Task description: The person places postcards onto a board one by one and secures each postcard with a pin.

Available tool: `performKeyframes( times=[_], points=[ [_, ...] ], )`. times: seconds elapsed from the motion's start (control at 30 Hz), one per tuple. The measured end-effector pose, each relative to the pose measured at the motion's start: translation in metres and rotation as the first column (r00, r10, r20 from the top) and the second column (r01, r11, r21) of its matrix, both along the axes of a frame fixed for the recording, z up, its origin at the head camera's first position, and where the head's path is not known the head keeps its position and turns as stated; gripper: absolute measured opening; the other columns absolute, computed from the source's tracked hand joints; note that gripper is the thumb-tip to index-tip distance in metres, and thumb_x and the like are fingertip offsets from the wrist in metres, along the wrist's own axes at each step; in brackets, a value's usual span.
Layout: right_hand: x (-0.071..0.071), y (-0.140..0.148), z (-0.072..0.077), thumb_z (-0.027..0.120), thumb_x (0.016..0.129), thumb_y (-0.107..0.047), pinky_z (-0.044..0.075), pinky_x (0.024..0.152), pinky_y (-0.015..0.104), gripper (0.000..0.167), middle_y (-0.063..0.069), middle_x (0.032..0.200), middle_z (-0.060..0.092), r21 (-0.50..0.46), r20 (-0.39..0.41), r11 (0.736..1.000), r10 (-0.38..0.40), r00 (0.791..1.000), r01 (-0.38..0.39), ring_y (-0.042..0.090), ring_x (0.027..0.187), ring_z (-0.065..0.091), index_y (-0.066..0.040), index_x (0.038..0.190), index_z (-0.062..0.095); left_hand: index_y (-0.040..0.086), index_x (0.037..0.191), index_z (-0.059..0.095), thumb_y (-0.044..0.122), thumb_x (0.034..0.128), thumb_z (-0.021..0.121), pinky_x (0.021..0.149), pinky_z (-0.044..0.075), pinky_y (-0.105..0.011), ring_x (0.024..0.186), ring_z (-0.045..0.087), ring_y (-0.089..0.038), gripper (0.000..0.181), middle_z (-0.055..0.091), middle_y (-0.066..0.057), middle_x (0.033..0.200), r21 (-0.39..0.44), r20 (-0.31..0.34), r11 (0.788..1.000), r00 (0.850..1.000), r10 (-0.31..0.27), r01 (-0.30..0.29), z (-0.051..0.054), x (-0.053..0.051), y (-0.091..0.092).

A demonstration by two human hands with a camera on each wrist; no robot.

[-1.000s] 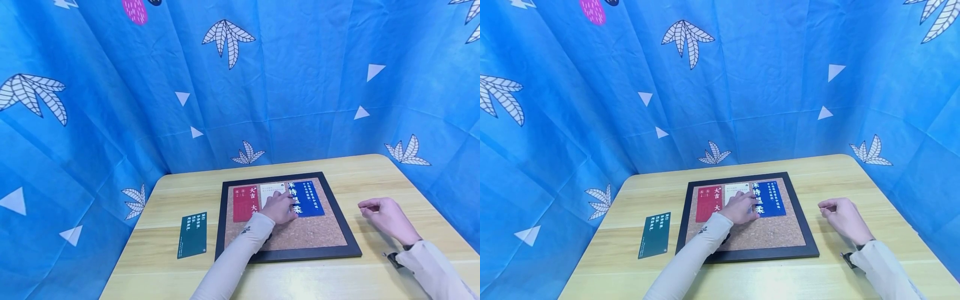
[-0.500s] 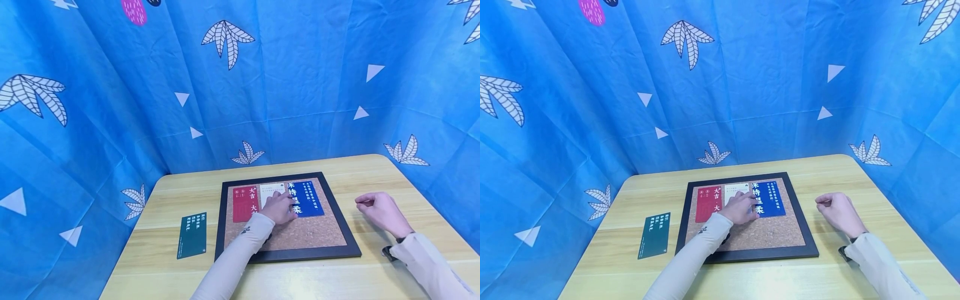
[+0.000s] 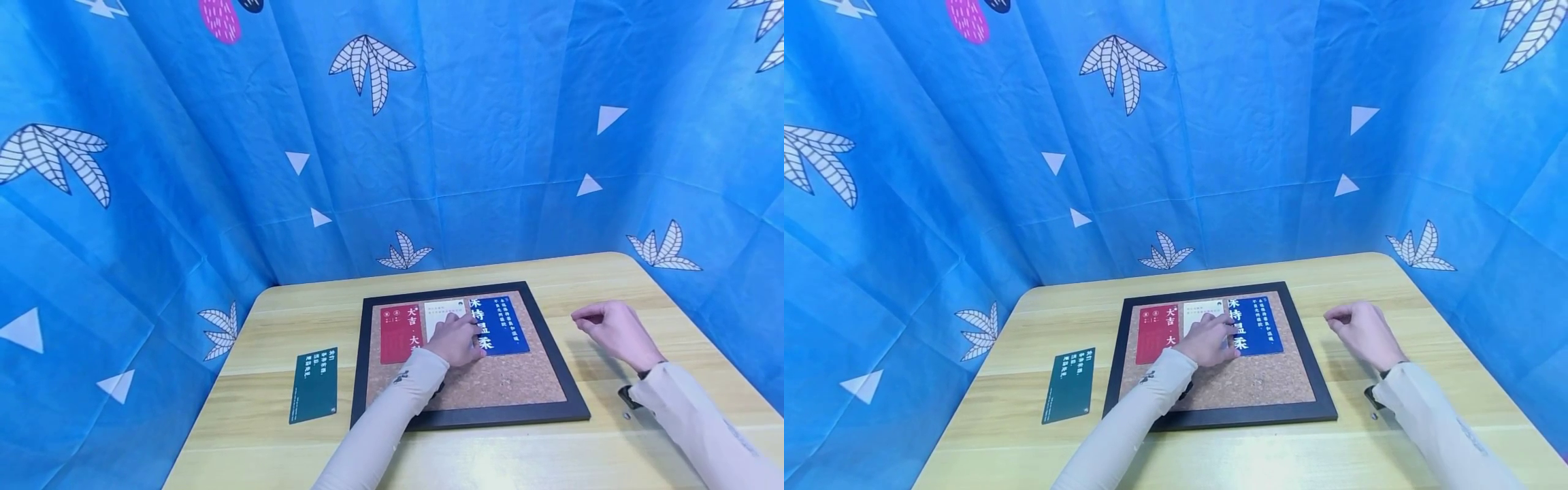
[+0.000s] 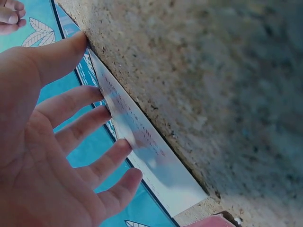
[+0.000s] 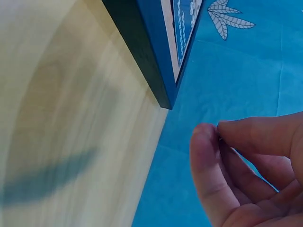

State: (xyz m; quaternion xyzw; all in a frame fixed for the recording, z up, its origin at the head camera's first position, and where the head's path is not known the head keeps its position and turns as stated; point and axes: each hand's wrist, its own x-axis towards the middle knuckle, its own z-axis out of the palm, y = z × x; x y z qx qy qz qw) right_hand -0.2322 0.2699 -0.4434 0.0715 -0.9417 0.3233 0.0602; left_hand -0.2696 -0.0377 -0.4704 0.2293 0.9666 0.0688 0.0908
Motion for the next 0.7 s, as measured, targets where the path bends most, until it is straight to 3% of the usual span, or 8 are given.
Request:
performKeyframes(
  times=[0.13, 0.23, 0.4, 0.7],
  points=[
    [-0.007, -0.004, 0.005, 0.070, 0.095, -0.009, 0.053, 0.067, 0.028, 0.020, 0.026, 0.104, 0.077, 0.012, 0.019, 1.000, 0.014, 1.000, -0.014, 0.032, 0.088, 0.075, 0.006, 0.107, 0.077, 0.030, 0.143, 0.063, 0.048, 0.0958, 0.071, 0.113, 0.046, -0.041, 0.143, 0.046, -0.022, 0.051, 0.050, 0.010, 0.159, -0.001, -0.003, 1.000, 1.000, 0.000, 0.000, -0.001, -0.001, 0.000],
    [-0.012, -0.006, 0.007, 0.069, 0.093, -0.006, 0.053, 0.067, 0.028, 0.020, 0.025, 0.100, 0.078, 0.023, -0.001, 0.999, 0.030, 1.000, -0.030, 0.029, 0.084, 0.075, 0.007, 0.106, 0.077, 0.030, 0.142, 0.064, 0.049, 0.0955, 0.071, 0.113, 0.046, -0.041, 0.143, 0.046, -0.022, 0.051, 0.049, 0.011, 0.159, 0.000, -0.004, 1.000, 1.000, 0.000, 0.000, -0.001, -0.001, 0.000],
    [-0.019, -0.010, 0.010, 0.068, 0.092, -0.005, 0.058, 0.069, 0.034, 0.020, 0.028, 0.103, 0.076, 0.026, -0.028, 0.998, 0.055, 0.998, -0.055, 0.035, 0.086, 0.076, 0.007, 0.106, 0.076, 0.030, 0.142, 0.064, 0.048, 0.0957, 0.071, 0.113, 0.046, -0.041, 0.142, 0.046, -0.022, 0.051, 0.049, 0.010, 0.159, 0.000, -0.003, 1.000, 1.000, -0.002, 0.002, -0.001, 0.000, 0.000],
    [-0.030, -0.014, 0.011, 0.068, 0.092, -0.003, 0.057, 0.066, 0.034, 0.021, 0.030, 0.103, 0.075, 0.025, -0.014, 0.998, 0.066, 0.998, -0.066, 0.038, 0.086, 0.075, 0.009, 0.107, 0.075, 0.029, 0.143, 0.063, 0.048, 0.0957, 0.071, 0.112, 0.046, -0.040, 0.142, 0.047, -0.021, 0.052, 0.050, 0.010, 0.158, -0.001, -0.006, 1.000, 1.000, -0.002, 0.002, 0.000, 0.001, 0.000]
  ],
)
